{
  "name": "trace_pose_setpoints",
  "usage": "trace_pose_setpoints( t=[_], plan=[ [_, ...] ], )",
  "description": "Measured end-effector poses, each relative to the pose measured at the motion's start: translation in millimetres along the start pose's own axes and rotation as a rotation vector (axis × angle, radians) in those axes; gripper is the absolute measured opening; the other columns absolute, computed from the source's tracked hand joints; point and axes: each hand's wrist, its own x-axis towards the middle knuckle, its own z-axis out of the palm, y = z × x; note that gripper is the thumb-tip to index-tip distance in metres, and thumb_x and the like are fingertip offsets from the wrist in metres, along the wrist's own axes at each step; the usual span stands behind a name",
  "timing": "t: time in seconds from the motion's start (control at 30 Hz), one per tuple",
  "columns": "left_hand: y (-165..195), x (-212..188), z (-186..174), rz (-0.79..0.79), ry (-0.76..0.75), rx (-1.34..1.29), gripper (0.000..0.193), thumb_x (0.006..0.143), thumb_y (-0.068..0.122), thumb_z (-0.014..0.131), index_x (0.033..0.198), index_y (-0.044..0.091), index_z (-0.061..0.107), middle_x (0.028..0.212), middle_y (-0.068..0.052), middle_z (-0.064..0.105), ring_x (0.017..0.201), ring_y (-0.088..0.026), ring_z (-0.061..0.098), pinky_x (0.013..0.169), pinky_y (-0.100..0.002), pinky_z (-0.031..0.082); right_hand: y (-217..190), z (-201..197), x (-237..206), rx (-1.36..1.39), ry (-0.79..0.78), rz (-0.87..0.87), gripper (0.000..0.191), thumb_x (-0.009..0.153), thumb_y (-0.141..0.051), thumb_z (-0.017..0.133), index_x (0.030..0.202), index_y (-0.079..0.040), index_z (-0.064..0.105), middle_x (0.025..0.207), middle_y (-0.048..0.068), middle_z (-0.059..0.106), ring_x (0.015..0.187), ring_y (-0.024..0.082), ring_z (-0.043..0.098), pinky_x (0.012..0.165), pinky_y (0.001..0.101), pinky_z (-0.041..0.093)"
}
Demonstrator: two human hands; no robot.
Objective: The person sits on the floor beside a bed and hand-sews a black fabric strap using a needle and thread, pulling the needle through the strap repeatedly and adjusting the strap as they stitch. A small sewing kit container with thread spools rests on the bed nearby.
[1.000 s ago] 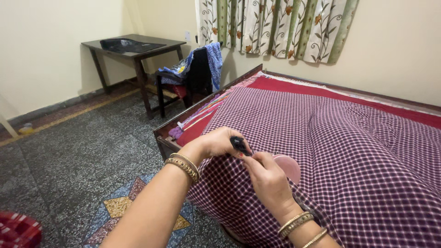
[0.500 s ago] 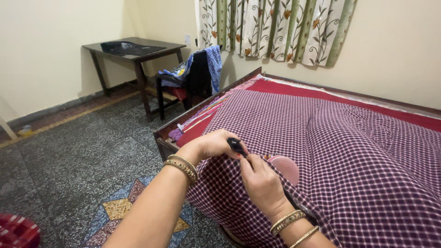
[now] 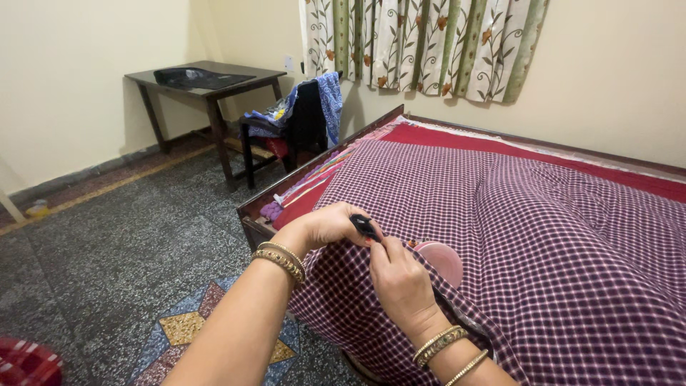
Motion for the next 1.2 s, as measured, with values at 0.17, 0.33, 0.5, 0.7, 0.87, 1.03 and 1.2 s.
trace_pose_setpoints(
  t=[0.17, 0.33, 0.5, 0.7, 0.87, 1.03, 1.2],
  plan=[
    [-11.2, 2.7, 0.6, -0.018, 0.009, -0.060, 0.029, 0.075, -0.002, 0.076, 0.104, 0.003, 0.078, 0.097, -0.003, 0.078, 0.090, -0.013, 0.069, 0.088, -0.029, 0.055, -4.6, -6.9, 10.4, -0.011, 0.033, -0.064, 0.018, 0.088, -0.003, 0.063, 0.105, 0.002, 0.064, 0.092, 0.013, 0.062, 0.073, 0.026, 0.066, 0.064, 0.0370, 0.056],
    [-21.1, 8.2, 3.9, -0.036, 0.067, -0.129, 0.028, 0.077, -0.002, 0.072, 0.104, 0.005, 0.078, 0.093, -0.002, 0.077, 0.084, -0.014, 0.069, 0.079, -0.031, 0.058, -17.5, -21.1, 20.0, 0.280, 0.230, -0.182, 0.008, 0.099, -0.006, 0.060, 0.104, 0.000, 0.058, 0.100, 0.015, 0.066, 0.083, 0.026, 0.069, 0.067, 0.0328, 0.057],
    [-24.2, 13.0, 15.7, 0.068, 0.165, -0.082, 0.020, 0.083, 0.002, 0.074, 0.103, 0.007, 0.077, 0.094, 0.000, 0.077, 0.088, -0.011, 0.069, 0.084, -0.029, 0.057, 0.0, -43.9, 22.5, 0.729, -0.006, 0.566, 0.012, 0.102, -0.011, 0.050, 0.104, 0.000, 0.056, 0.081, 0.006, 0.070, 0.066, 0.014, 0.071, 0.056, 0.0270, 0.059],
    [-23.1, 18.6, 35.2, 0.038, 0.413, 0.063, 0.015, 0.087, 0.007, 0.073, 0.102, 0.009, 0.078, 0.096, -0.001, 0.076, 0.091, -0.013, 0.069, 0.086, -0.029, 0.054, 43.6, -95.5, -5.4, 1.971, -0.483, 0.582, 0.011, 0.106, -0.005, 0.053, 0.107, 0.005, 0.055, 0.072, 0.009, 0.065, 0.054, 0.012, 0.061, 0.045, 0.0223, 0.049],
    [-28.7, 28.0, 39.8, 0.094, 0.488, 0.077, 0.015, 0.085, 0.007, 0.074, 0.100, 0.009, 0.077, 0.096, -0.002, 0.075, 0.091, -0.014, 0.069, 0.085, -0.030, 0.054, 49.7, -117.2, -35.9, 1.987, -0.927, 0.418, 0.008, 0.108, -0.002, 0.059, 0.105, 0.006, 0.058, 0.078, 0.012, 0.063, 0.056, 0.015, 0.055, 0.047, 0.0229, 0.045],
    [-34.1, 30.4, 37.6, 0.104, 0.474, 0.077, 0.015, 0.085, 0.009, 0.077, 0.100, 0.008, 0.077, 0.094, -0.002, 0.076, 0.088, -0.012, 0.068, 0.082, -0.029, 0.055, 51.2, -58.5, -16.4, 1.139, -0.595, 1.008, 0.014, 0.093, -0.004, 0.060, 0.106, -0.002, 0.058, 0.074, 0.008, 0.064, 0.058, 0.014, 0.063, 0.049, 0.0260, 0.053],
    [-36.1, 29.4, 37.8, 0.069, 0.464, 0.027, 0.013, 0.085, 0.007, 0.076, 0.099, 0.008, 0.077, 0.093, -0.001, 0.076, 0.086, -0.011, 0.067, 0.080, -0.028, 0.055, 53.4, -11.5, -15.3, 0.929, -0.255, 0.892, 0.016, 0.089, 0.000, 0.055, 0.103, -0.001, 0.063, 0.082, 0.008, 0.066, 0.067, 0.014, 0.067, 0.058, 0.0282, 0.059]
  ],
)
